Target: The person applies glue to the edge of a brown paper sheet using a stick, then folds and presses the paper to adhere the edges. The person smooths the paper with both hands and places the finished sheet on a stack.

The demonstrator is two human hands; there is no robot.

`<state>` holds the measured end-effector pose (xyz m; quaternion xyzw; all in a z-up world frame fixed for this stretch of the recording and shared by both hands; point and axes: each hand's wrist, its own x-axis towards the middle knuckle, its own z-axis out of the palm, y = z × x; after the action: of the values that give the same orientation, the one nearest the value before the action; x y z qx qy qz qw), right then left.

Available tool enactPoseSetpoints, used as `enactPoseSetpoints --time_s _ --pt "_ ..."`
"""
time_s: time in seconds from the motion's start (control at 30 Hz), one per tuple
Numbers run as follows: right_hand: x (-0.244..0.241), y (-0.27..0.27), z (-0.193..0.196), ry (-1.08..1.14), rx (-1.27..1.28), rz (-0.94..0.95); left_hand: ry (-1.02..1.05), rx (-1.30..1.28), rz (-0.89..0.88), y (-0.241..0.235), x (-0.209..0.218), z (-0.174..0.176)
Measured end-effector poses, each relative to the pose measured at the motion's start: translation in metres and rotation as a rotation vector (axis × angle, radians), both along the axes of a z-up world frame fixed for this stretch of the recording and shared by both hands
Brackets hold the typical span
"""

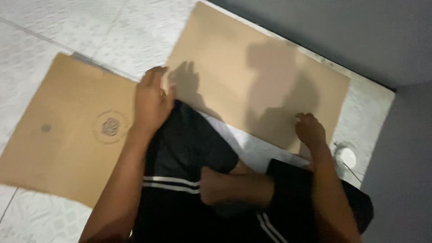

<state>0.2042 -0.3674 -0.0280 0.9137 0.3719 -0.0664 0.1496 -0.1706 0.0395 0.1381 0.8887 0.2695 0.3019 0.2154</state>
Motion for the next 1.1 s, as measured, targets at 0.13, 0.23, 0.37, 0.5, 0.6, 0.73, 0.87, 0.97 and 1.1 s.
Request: enactPoseSetpoints --time_s 0.13,0.23,0.37,0.5,0.6,0.73,0.87,0.97,1.1 --pt "0.032 -0.041 -0.056 -0.392 0.075 0.562 0.271 -0.302 -0.200 -0.048 0.116 -0.046" --pt "0.001 -0.010 0.010 0.175 0.227 -0.667 0.534 -0.255 -0.399 -0.098 0.158 -0.095" --pt "-0.017 -0.016 0.055 0.259 0.268 -0.842 0.733 0.013 -0.569 -0.138 0.164 -0.121" --pt "-0.004 -0.025 0.039 0.273 0.280 -0.940 0.988 -0.001 -0.587 -0.136 0.163 -0.110" --pt "0.001 -0.029 0.045 0.262 0.351 -1.013 0.884 -0.014 -0.583 -0.131 0.159 -0.107" --pt "0.018 -0.048 0.014 0.260 0.329 -1.023 0.859 -0.042 -0.573 -0.129 0.158 -0.105" --pt "0.024 -0.058 0.007 0.033 0.358 -1.001 0.829 0.011 -0.597 -0.127 0.154 -0.107" --pt "0.032 -0.069 -0.003 -0.094 0.397 -0.944 0.815 0.014 -0.627 -0.124 0.152 -0.111" --pt "0.034 -0.076 0.018 -0.106 0.627 -0.920 0.867 0.015 -0.634 -0.125 0.153 -0.101"
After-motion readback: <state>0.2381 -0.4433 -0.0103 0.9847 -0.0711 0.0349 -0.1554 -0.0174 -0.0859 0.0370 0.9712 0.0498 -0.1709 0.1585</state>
